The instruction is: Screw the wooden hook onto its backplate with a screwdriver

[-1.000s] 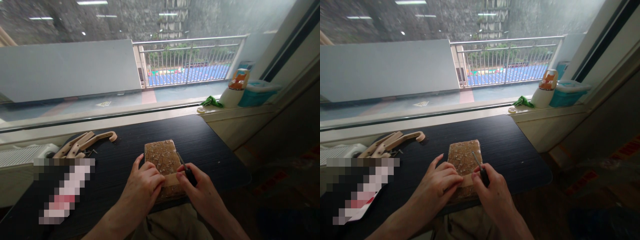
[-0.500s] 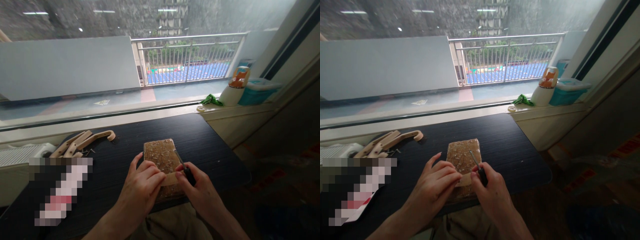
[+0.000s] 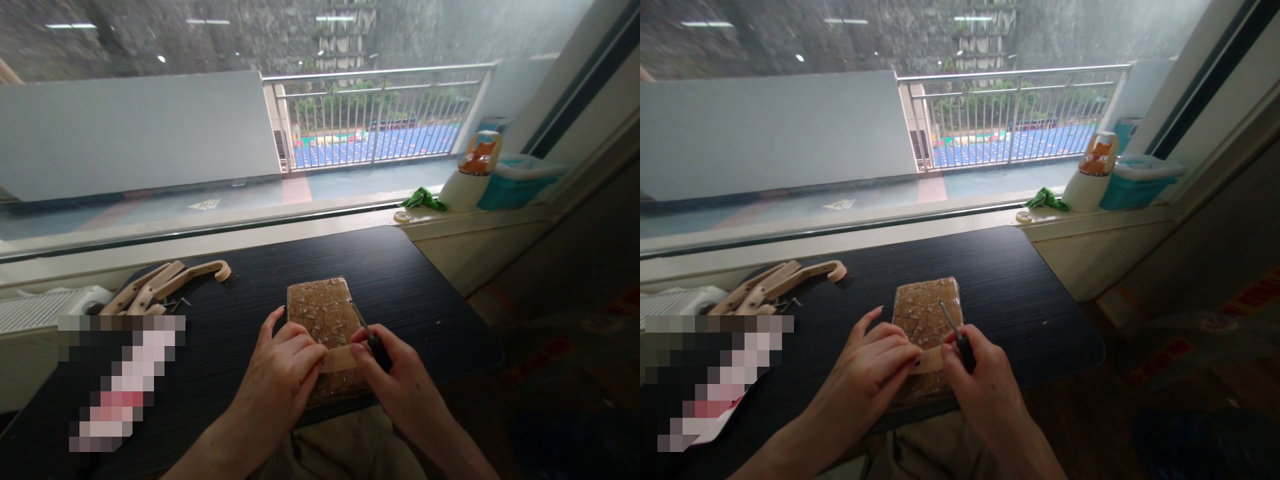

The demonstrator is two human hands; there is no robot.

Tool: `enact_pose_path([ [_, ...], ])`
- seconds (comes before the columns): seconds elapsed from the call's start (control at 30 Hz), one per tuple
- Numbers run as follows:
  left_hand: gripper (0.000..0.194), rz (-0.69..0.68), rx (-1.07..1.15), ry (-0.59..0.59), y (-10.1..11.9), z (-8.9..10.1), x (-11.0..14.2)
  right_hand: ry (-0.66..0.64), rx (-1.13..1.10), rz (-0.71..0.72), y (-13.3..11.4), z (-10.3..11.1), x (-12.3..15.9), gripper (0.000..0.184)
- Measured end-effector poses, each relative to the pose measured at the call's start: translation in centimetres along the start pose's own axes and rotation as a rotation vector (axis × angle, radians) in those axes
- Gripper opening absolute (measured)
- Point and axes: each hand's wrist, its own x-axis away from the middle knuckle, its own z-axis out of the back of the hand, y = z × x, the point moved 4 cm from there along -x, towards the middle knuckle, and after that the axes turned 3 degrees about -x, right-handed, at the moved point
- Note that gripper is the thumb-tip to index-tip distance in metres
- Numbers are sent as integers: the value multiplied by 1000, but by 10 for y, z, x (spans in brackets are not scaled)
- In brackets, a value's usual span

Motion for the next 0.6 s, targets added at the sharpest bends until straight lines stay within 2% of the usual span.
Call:
enact_pose_path([
  [0.6, 14, 6, 24, 24, 0, 1, 3, 3, 23, 9, -1, 0, -2, 17],
])
